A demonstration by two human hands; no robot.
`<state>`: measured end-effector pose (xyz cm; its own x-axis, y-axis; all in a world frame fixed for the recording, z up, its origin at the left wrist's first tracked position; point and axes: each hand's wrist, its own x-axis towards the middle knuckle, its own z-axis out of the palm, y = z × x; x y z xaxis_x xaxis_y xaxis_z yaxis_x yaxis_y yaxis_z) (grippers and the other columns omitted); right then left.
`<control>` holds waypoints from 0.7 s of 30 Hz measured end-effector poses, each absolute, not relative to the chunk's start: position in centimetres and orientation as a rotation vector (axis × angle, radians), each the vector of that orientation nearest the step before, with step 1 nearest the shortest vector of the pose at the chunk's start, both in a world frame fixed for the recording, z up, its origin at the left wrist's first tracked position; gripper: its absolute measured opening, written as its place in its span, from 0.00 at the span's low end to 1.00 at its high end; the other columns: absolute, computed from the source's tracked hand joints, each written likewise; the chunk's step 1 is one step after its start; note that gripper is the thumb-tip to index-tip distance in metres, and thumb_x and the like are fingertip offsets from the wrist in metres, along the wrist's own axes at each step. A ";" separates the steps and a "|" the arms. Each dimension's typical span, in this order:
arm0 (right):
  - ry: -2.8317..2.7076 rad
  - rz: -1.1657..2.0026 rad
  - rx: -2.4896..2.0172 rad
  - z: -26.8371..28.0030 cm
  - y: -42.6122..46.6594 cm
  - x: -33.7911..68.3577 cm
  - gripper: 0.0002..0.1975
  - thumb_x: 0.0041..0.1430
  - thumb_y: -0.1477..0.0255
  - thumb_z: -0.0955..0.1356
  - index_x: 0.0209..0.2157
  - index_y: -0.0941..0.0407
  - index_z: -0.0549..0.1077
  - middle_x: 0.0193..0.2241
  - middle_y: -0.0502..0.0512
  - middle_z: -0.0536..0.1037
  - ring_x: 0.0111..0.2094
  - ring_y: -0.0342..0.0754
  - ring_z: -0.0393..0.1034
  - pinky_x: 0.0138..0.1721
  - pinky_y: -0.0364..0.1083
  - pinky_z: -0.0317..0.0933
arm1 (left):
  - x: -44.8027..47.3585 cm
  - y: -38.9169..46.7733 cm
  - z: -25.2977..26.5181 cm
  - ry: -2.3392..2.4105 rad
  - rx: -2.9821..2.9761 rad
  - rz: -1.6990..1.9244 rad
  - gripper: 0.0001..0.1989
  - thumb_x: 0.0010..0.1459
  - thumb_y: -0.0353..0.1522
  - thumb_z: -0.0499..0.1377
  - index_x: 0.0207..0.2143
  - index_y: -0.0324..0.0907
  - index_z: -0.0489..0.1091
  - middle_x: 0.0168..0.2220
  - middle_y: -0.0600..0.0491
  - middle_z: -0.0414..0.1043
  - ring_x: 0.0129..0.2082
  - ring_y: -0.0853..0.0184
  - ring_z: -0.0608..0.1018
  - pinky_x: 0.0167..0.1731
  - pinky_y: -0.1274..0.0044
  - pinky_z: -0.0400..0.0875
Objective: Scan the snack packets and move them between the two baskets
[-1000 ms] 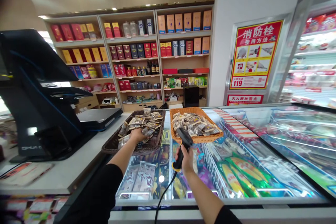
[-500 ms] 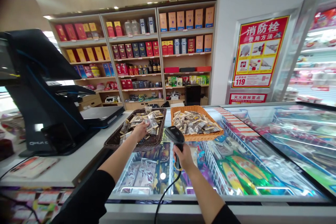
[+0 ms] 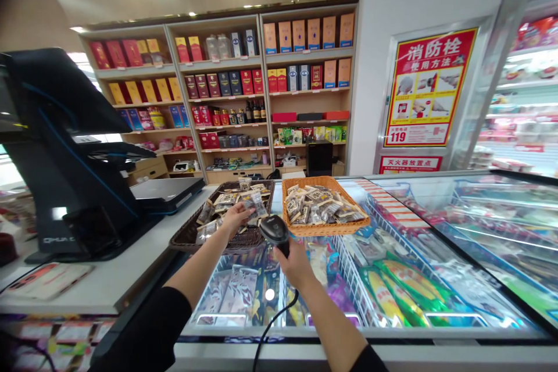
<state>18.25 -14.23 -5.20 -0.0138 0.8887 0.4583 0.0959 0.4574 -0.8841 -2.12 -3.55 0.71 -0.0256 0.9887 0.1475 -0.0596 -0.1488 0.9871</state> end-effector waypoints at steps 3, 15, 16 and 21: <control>-1.467 0.793 -0.929 -5.1 -14.3 18.2 0.07 0.52 0.66 0.69 0.27 0.55 0.73 0.15 0.48 0.69 0.16 0.45 0.61 0.17 0.42 0.52 | -2.0 -3.7 0.8 1.123 1.295 1.349 0.26 0.30 0.41 0.72 0.33 0.40 0.71 0.36 0.49 0.77 0.32 0.66 0.78 0.29 0.78 0.67; -1.410 0.799 -0.909 -4.6 -14.6 18.3 0.10 0.50 0.63 0.69 0.23 0.55 0.72 0.13 0.48 0.68 0.15 0.46 0.61 0.17 0.42 0.52 | -1.9 -3.8 0.8 1.118 1.282 1.363 0.25 0.30 0.40 0.72 0.31 0.39 0.71 0.36 0.49 0.77 0.33 0.65 0.78 0.29 0.79 0.67; -1.423 0.809 -0.916 -4.6 -14.6 18.3 0.11 0.51 0.63 0.69 0.23 0.55 0.71 0.12 0.48 0.67 0.15 0.45 0.61 0.16 0.42 0.52 | -1.9 -3.8 0.8 1.122 1.287 1.364 0.25 0.30 0.41 0.72 0.31 0.39 0.71 0.36 0.49 0.77 0.33 0.65 0.78 0.28 0.79 0.67; -1.397 0.964 -0.902 -4.8 -14.5 18.3 0.13 0.54 0.60 0.67 0.25 0.55 0.67 0.12 0.45 0.65 0.11 0.42 0.58 0.15 0.42 0.52 | -1.9 -3.8 0.8 1.142 1.312 1.366 0.24 0.31 0.41 0.72 0.31 0.39 0.71 0.35 0.48 0.78 0.33 0.65 0.78 0.28 0.79 0.69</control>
